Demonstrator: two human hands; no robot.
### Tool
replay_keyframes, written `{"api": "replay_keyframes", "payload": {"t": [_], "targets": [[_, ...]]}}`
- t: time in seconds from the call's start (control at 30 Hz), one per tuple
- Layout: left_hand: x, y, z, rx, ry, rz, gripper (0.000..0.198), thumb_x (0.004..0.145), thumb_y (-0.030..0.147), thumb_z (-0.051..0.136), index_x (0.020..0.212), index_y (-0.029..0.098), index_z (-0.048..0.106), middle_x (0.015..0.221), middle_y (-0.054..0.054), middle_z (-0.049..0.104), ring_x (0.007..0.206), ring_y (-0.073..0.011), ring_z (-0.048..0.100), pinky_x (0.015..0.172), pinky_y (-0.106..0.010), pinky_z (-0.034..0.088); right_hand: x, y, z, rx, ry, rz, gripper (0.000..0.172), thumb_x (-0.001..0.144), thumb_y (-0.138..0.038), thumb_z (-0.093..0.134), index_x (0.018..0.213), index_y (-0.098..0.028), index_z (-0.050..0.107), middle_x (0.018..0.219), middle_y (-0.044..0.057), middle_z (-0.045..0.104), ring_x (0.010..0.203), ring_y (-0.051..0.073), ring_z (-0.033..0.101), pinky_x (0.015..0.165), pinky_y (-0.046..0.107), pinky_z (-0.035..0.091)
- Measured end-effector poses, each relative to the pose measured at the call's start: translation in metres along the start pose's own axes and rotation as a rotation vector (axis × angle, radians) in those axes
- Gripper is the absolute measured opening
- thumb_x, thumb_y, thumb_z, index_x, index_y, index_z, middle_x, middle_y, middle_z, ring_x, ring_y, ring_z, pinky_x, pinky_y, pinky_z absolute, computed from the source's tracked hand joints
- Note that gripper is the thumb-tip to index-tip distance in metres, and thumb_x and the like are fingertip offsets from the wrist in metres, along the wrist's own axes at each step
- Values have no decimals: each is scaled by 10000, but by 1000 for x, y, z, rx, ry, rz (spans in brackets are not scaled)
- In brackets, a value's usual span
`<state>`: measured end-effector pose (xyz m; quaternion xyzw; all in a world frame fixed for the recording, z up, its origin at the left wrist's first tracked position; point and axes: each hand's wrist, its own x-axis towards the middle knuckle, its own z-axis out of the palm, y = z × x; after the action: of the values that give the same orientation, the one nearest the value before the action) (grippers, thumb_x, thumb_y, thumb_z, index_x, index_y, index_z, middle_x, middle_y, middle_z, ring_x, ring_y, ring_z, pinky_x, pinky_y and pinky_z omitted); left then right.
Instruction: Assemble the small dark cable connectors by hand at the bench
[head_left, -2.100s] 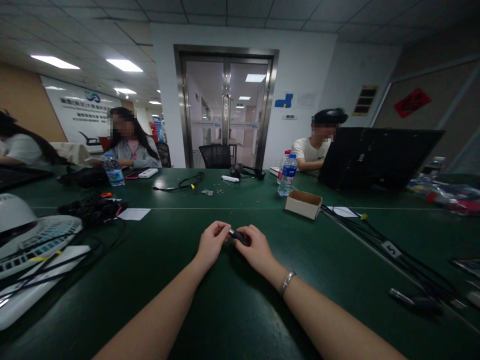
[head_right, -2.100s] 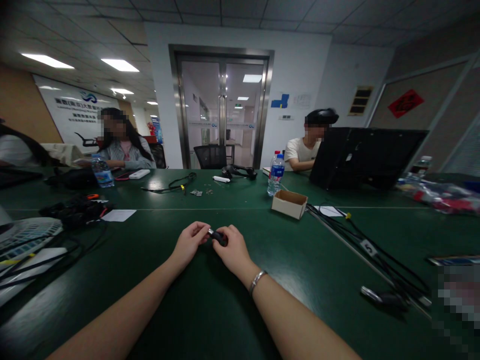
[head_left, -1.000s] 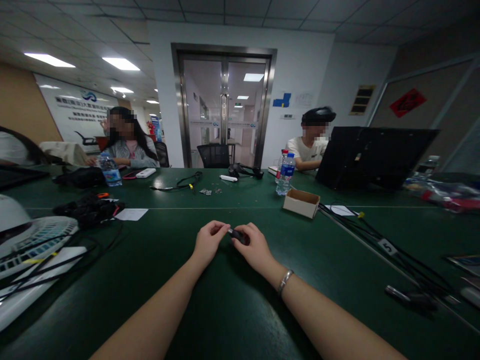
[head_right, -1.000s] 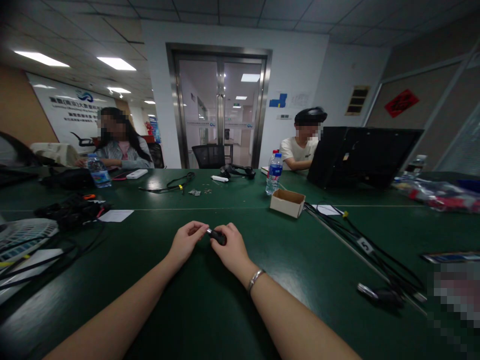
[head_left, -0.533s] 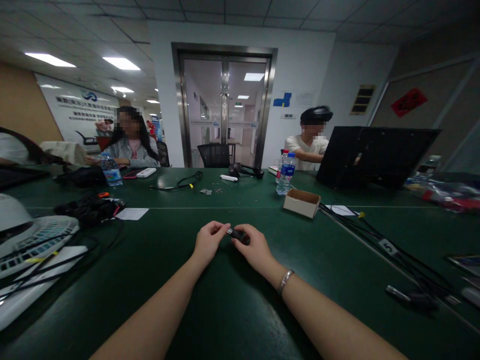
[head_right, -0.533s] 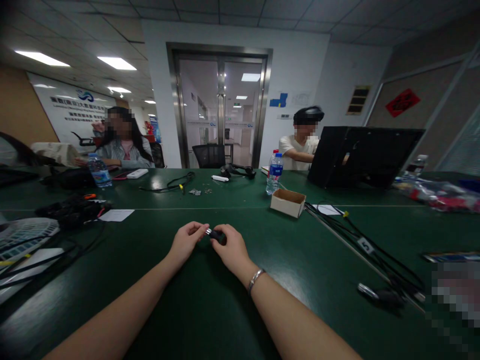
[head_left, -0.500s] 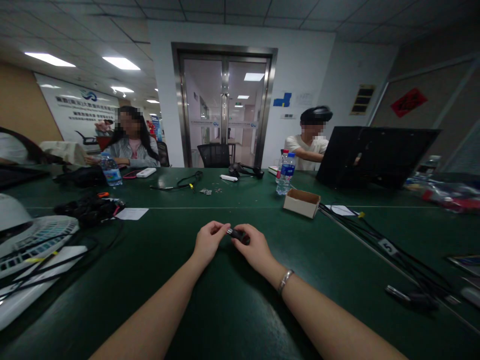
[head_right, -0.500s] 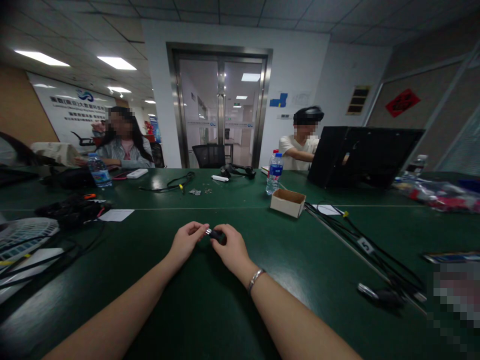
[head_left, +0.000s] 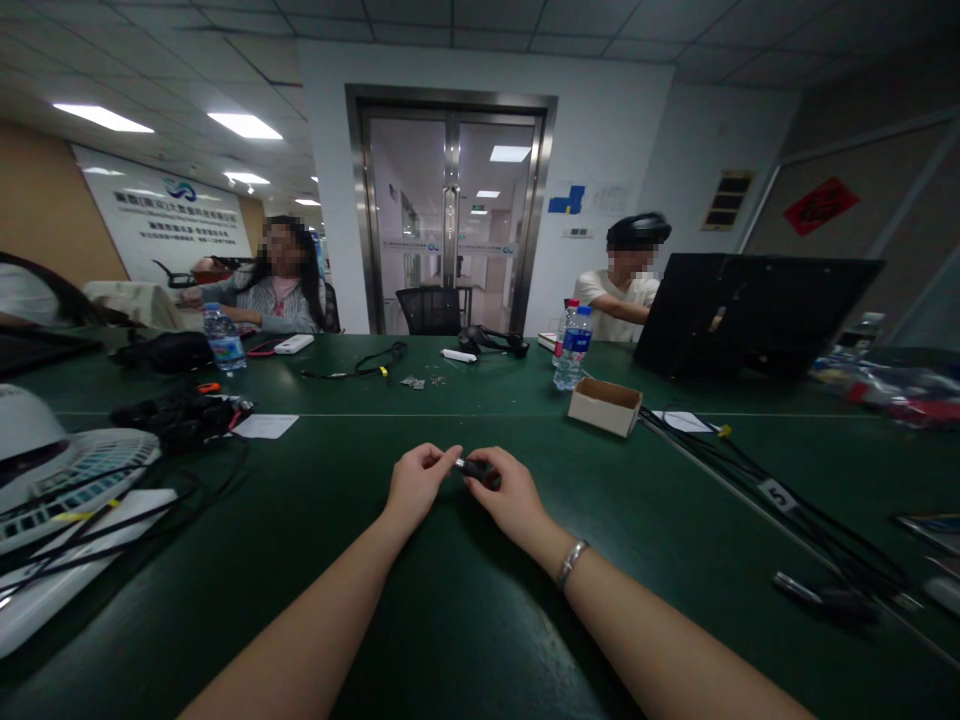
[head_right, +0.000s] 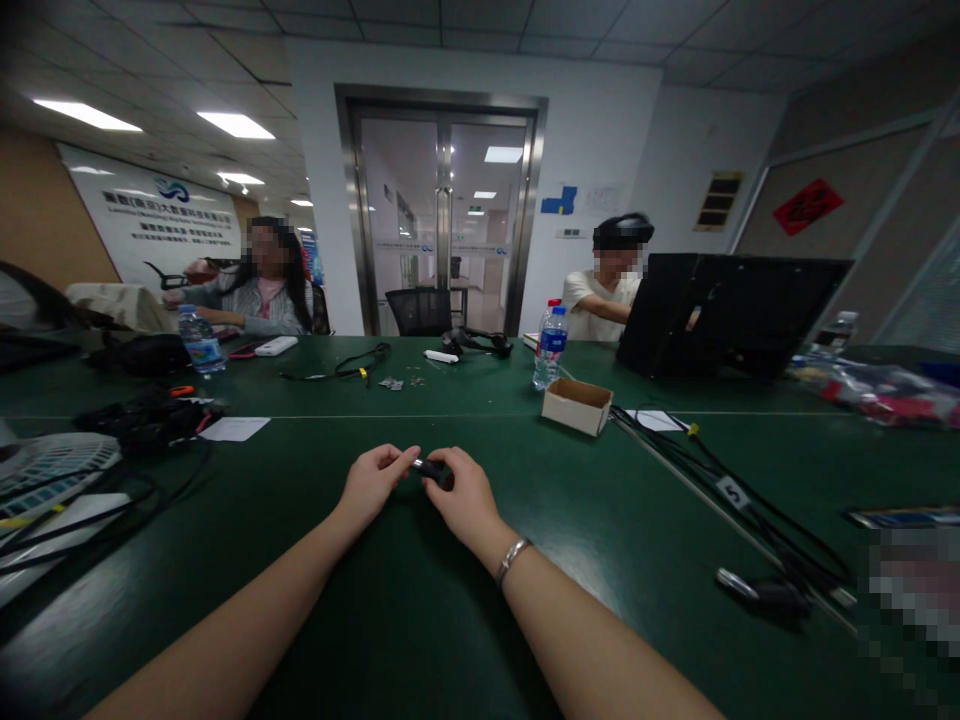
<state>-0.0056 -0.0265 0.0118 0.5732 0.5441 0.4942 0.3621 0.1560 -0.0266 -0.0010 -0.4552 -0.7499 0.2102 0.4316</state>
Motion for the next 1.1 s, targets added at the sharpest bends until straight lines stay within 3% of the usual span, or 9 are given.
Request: {"api": "replay_keyframes", "payload": {"t": [0.33, 0.67, 0.9, 1.1], "targets": [[3, -7, 2, -116, -33, 91, 331, 682, 490, 655, 742, 165, 631, 730, -27, 639, 693, -164, 573, 663, -263, 430, 0, 0, 0, -2, 13, -11, 184, 732, -186, 610, 915, -202, 618, 867, 12, 599, 743, 133, 547, 671, 263, 441], [2, 0, 1, -221, -59, 119, 280, 662, 413, 686, 796, 168, 657, 786, -38, 661, 781, -187, 611, 755, -299, 463, 0, -3, -1, -15, -3, 5, 188, 742, -206, 614, 928, -204, 646, 866, 22, 619, 737, 142, 558, 671, 272, 449], [2, 1, 1, -241, -107, 99, 290, 690, 399, 665, 868, 170, 664, 864, -47, 671, 806, -179, 606, 730, -285, 458, 1, -3, -2, -1, -13, 22, 200, 776, -238, 589, 962, -196, 647, 865, 32, 633, 746, 152, 563, 677, 282, 449], [5, -3, -1, -174, -93, 94, 273, 689, 421, 664, 786, 166, 664, 791, -39, 667, 750, -172, 596, 698, -277, 443, 1, -1, -1, -19, -4, -1, 192, 761, -231, 603, 945, -200, 648, 874, 29, 623, 746, 147, 554, 677, 279, 441]]}}
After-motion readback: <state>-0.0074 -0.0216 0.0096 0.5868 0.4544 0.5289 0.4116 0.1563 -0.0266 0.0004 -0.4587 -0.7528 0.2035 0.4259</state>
